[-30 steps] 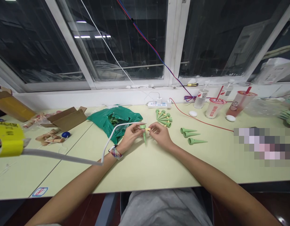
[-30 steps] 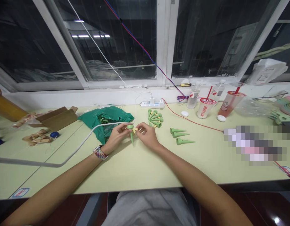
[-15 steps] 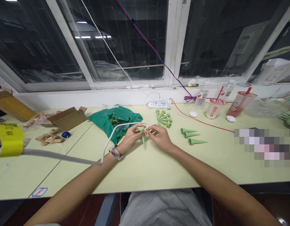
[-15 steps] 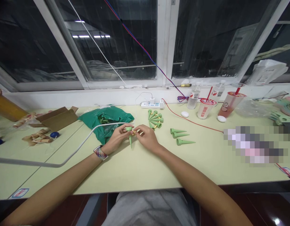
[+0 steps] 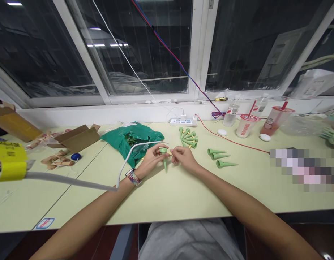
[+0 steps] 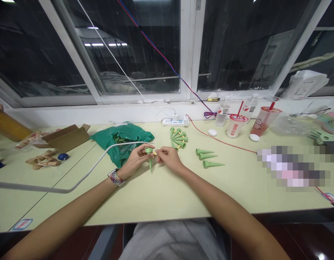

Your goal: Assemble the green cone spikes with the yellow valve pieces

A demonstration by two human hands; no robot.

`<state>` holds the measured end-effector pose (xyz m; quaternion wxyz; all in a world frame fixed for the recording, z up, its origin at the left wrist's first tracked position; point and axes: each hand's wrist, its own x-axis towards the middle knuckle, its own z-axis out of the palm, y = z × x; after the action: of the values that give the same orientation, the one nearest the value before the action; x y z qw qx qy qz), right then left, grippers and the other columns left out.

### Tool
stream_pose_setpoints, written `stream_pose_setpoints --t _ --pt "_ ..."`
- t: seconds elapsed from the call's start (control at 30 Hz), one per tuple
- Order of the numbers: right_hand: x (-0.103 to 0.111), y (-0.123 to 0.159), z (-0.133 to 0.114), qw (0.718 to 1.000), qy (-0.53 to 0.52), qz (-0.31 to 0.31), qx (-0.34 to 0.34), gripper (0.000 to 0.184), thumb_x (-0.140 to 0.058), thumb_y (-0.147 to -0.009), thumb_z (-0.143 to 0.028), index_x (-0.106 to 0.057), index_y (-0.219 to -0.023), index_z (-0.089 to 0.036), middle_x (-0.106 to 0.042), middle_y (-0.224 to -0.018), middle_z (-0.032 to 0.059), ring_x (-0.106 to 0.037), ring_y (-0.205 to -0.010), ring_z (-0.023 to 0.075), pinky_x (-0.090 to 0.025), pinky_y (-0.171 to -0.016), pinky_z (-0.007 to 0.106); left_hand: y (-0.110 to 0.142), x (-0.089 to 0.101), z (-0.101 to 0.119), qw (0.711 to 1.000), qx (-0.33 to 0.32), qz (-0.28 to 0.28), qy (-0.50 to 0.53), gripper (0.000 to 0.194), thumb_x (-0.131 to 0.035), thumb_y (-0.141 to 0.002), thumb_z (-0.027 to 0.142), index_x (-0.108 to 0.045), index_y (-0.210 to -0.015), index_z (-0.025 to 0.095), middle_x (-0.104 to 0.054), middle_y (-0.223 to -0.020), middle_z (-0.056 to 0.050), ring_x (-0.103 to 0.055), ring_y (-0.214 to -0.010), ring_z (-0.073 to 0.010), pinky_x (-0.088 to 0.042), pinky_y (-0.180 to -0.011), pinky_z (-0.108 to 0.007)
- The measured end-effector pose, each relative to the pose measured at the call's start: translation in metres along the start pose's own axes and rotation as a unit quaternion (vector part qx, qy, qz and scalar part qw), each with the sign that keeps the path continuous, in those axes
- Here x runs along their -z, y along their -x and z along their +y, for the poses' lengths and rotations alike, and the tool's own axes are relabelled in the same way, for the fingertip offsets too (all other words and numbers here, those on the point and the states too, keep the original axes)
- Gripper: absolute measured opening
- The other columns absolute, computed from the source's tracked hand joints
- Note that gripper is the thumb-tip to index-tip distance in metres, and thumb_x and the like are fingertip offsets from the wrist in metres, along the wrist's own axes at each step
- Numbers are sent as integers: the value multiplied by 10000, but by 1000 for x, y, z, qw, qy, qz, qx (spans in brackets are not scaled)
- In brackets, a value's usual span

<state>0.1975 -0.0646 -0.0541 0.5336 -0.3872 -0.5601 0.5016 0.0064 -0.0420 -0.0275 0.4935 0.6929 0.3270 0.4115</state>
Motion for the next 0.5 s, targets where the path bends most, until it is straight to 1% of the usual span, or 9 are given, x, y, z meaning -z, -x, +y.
stream_pose_setpoints --t 0.1,0.17,0.2,0.27,0.3,0.33,0.4,0.5 --pt "0 0 2 999 40 -1 8 498 -604 -932 -590 -648 -666 -172 -650 -555 21 -585 -509 120 -495 -534 239 1 0 -1 1000 -4 -13 5 401 -815 -830 388 -665 -1142 184 -678 -1092 -73 -696 -983 -214 -547 -826 -290" --pt "-1 0 2 999 46 -2 12 486 -576 -948 -576 -639 -680 -175 -649 -571 18 -589 -508 120 -492 -530 240 1 0 0 1000 1 -13 4 410 -813 -832 403 -663 -1143 183 -684 -1079 -75 -700 -976 -222 -551 -798 -289" --pt "-1 1 1 999 36 -4 15 442 -582 -945 -554 -645 -723 -178 -661 -604 14 -598 -515 121 -497 -532 243 1 0 0 1000 3 -10 2 414 -813 -830 413 -663 -1139 182 -688 -1064 -74 -698 -964 -221 -549 -782 -286" --pt "-2 2 -1 1000 2 -9 21 295 -636 -909 -481 -657 -869 -190 -690 -703 2 -627 -544 126 -513 -543 250 1 -1 3 1000 8 -3 0 426 -818 -823 428 -663 -1133 180 -697 -1032 -69 -689 -935 -214 -543 -765 -283" --pt "-2 2 -2 1000 -13 -11 25 246 -672 -878 -437 -650 -937 -199 -694 -749 -6 -641 -561 129 -518 -547 252 1 -1 3 1000 9 1 0 436 -823 -817 432 -662 -1134 180 -699 -1009 -64 -684 -915 -207 -539 -757 -280" --pt "-2 3 -3 999 -20 -12 30 242 -704 -846 -396 -638 -982 -208 -689 -780 -14 -651 -573 130 -517 -546 251 1 -1 4 1000 11 5 1 446 -830 -809 433 -661 -1135 179 -699 -984 -58 -676 -889 -199 -532 -744 -275" --pt "-3 3 -4 999 -13 -11 39 256 -741 -799 -341 -620 -986 -215 -660 -795 -29 -659 -578 129 -500 -530 242 1 -1 4 1000 17 14 7 463 -846 -793 428 -658 -1134 178 -689 -928 -43 -655 -829 -179 -510 -696 -257" --pt "-4 2 -4 999 4 -2 38 229 -752 -782 -329 -612 -920 -210 -632 -758 -36 -649 -560 127 -484 -516 238 1 -1 4 999 28 14 13 469 -862 -774 406 -653 -1124 174 -673 -884 -29 -625 -775 -158 -478 -650 -237"
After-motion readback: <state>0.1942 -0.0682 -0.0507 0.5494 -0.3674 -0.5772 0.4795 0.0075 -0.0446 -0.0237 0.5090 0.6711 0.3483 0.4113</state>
